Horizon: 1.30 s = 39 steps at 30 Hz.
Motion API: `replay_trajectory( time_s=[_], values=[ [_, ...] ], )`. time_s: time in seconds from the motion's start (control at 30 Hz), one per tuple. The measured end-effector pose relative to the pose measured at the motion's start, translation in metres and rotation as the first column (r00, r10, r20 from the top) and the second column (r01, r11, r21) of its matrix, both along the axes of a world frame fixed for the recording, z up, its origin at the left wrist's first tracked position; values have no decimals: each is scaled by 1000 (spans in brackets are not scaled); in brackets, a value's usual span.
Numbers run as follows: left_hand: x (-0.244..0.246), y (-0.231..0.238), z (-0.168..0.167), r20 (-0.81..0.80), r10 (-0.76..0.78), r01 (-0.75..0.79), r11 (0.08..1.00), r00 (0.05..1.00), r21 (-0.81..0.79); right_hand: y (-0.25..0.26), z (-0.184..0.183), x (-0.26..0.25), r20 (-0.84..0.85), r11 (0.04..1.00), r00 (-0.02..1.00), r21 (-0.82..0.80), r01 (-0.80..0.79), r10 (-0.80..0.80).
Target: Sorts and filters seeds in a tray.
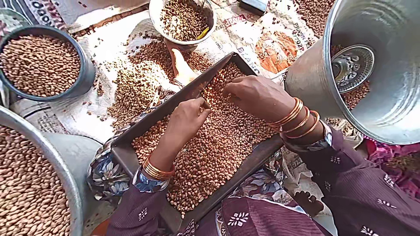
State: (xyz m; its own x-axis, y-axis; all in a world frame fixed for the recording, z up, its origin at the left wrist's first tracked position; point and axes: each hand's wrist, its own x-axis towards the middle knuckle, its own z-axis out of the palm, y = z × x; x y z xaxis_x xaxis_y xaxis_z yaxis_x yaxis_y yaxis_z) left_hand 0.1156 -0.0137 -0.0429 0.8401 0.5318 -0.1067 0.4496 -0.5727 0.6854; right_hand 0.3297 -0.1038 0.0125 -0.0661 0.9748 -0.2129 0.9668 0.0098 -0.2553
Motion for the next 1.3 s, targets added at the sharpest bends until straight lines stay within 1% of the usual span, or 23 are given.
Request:
replay_trajectory(
  time_s=[0.1,0.2,0.3,0.4,0.5,0.6,0.63,0.67,0.7,0.73,0.77,0.8,0.87,0.93,1.0,1.03,1.07,1.1,1.13,1.17,1.2,1.23,1.3],
  values=[
    [-5,-2,-15,28,-297,298,944,954,-142,-12,-5,4,-47,1000,999,14,-15,16],
    [-17,-14,-28,39,-422,423,893,906,-153,-26,-7,14,-45,999,999,48,21,-19],
    [-21,-23,-35,18,-395,396,918,918,-40,-37,-2,25,-13,996,997,37,79,-78],
    [-21,-25,-37,20,-349,350,937,937,-4,-43,6,30,55,990,989,21,140,-141],
    [-20,-22,-37,87,-264,268,963,961,-35,-49,3,23,110,969,963,6,247,-246],
    [-19,-19,-27,169,-75,107,975,983,-193,-38,-30,4,267,911,907,-169,376,-325],
    [-19,-19,-23,196,-10,60,967,981,-250,-37,-41,-4,228,912,924,-206,354,-307],
    [-19,-18,-20,222,48,21,955,974,-296,-38,-48,-9,117,939,962,-218,266,-246],
    [-20,-17,-17,257,101,-5,938,961,-346,-39,-51,-10,-74,968,984,-203,146,-163],
    [-21,-16,-16,299,160,-27,914,941,-405,-40,-51,-10,-277,987,958,-157,35,-78],
    [-23,-17,-16,337,219,-36,880,916,-474,-41,-47,-10,-384,995,923,-100,-20,-20],
    [-24,-16,-16,372,279,-32,835,885,-549,-43,-38,-10,-357,999,934,-44,2,-17],
    [-27,-16,-17,393,376,-32,756,839,-654,-50,-20,-5,-102,990,986,33,139,-135],
    [-29,-13,-17,397,438,-45,715,806,-697,-57,-14,4,170,949,940,-58,309,-296],
    [-31,-12,-18,387,472,-58,689,792,-722,-64,-19,3,292,868,881,-227,441,-372],
    [-31,-12,-18,377,494,-65,669,784,-741,-68,-23,-3,298,831,881,-321,455,-367],
    [-31,-12,-18,363,512,-67,643,779,-763,-71,-27,-8,256,813,911,-417,406,-323],
    [-32,-11,-18,348,520,-71,627,780,-776,-74,-30,-11,121,834,958,-470,287,-262],
    [-32,-11,-18,343,513,-77,633,787,-770,-76,-31,-12,-98,877,975,-462,132,-199],
    [-33,-12,-19,339,483,-91,670,807,-737,-77,-32,-12,-340,923,929,-384,2,-144],
    [-33,-12,-19,327,433,-122,738,840,-664,-76,-32,-12,-502,956,859,-288,-56,-101],
    [-33,-13,-20,298,368,-158,822,881,-547,-74,-30,-13,-549,979,833,-197,-46,-71],
    [-32,-15,-20,185,222,-170,951,957,-259,-71,-25,-9,-392,998,919,5,55,-49]
  ],
)
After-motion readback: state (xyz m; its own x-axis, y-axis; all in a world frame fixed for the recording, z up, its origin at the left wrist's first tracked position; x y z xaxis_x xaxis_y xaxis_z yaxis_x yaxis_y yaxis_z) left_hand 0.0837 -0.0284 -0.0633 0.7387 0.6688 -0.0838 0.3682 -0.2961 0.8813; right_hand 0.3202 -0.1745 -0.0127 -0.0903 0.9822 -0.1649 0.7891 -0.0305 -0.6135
